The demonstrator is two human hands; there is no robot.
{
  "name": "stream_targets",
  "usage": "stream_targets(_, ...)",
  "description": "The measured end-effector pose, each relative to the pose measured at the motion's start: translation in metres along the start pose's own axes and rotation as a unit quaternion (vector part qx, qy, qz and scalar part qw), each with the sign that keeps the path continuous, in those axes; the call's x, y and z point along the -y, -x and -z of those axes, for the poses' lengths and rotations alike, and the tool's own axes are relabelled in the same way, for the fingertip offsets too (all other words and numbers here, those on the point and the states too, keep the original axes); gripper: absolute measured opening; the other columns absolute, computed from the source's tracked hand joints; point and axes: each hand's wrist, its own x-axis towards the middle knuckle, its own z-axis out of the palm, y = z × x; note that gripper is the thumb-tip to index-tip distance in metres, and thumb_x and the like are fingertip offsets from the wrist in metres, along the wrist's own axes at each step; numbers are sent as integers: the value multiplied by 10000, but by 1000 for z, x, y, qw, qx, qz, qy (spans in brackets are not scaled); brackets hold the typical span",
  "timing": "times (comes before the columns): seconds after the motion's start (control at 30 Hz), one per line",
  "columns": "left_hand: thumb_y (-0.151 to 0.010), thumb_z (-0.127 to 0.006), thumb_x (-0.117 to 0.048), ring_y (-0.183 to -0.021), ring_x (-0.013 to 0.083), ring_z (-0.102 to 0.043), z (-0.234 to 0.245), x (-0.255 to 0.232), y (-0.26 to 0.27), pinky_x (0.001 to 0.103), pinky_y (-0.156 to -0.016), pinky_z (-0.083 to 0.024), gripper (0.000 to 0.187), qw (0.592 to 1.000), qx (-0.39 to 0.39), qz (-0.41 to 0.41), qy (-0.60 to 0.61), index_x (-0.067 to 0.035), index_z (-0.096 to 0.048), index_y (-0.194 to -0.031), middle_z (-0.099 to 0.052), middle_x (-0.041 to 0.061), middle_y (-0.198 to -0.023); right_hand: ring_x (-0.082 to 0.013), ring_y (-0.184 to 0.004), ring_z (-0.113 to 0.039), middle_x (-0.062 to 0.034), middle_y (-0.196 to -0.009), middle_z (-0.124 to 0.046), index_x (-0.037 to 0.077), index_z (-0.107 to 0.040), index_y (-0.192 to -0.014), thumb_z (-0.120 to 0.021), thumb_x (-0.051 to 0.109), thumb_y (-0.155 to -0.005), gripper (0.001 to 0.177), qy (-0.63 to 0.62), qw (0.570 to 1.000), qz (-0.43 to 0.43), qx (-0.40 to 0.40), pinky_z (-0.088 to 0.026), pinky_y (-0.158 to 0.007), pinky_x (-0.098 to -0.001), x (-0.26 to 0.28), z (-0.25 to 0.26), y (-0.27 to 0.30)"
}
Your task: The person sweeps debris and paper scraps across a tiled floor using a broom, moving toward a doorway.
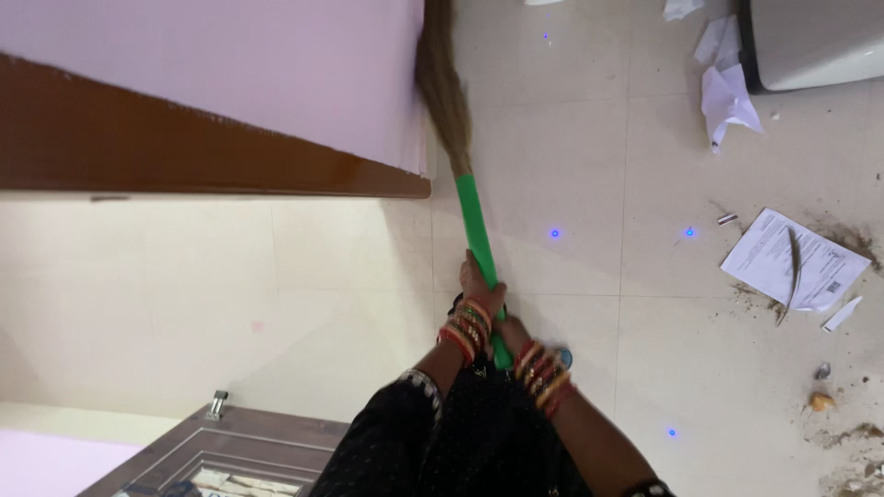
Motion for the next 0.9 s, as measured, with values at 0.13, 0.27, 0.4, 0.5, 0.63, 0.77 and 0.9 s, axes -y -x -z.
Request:
stream_targets(0.13,-860,-610,-161,-1099,388,-702,19,-34,-89,474,-937,-606,1081,982,104,146,53,-185,130,-1648,-624,270,-1319,-191,-481,-601,-116,-676,-644,-26,-619,-965,-579,257,-1013,290,-11,1000,-21,-7,-535,-451,-348,45,6,-83)
stream_targets(0.27,-833,-696,-100,-1066,425,-666,23,5,-66,486,-882,-587,1136,996,55,-61,16,-156,136,-1605,-587,319,-1327,-294,-473,-642,-191,-683,-680,-43,-657,-1023,-589,161,-922,238,-1,998,-14,-57,-545,-429,-425,5,-24,-45)
stream_targets(0.4,-865,-675,-105,-953,392,-708,43,10,-61,440,-768,-604,1111,996,20,-45,76,-154,138,-1620,-653,288,-1253,-238,-727,-693,-147,-924,-735,-44,-645,-1179,-633,121,-922,306,43,995,93,-21,-563,-620,-369,15,-35,-58)
stream_targets(0.5,-858,-622,-121,-932,376,-740,53,-53,-153,448,-762,-644,1091,986,67,121,92,-206,118,-1655,-686,271,-1208,-259,-494,-666,-179,-727,-689,-87,-623,-1076,-570,260,-989,361,19,999,-3,-33,-576,-453,-385,95,-15,-136)
stream_targets(0.63,-876,-667,-151,-966,362,-726,66,-61,-181,429,-789,-628,1095,985,137,109,4,-194,108,-1648,-668,264,-1254,-230,-478,-636,-159,-701,-665,-98,-606,-1023,-570,264,-1040,364,-93,994,49,-19,-552,-432,-359,119,-44,-125)
stream_targets(0.77,-809,-751,-128,-1108,426,-657,85,-45,-154,470,-943,-543,1188,991,21,-128,17,-122,132,-1605,-610,302,-1335,-162,-817,-783,-57,-959,-791,44,-637,-1162,-551,59,-899,277,-97,993,49,-55,-643,-765,-302,122,-77,-104)
stream_targets(0.9,-872,-622,-200,-1074,404,-715,99,-107,-219,464,-940,-607,1093,997,52,62,-9,-127,130,-1662,-705,281,-1245,-224,-499,-611,-110,-650,-648,0,-612,-971,-511,152,-943,185,-29,999,24,-12,-538,-495,-402,168,-41,-168)
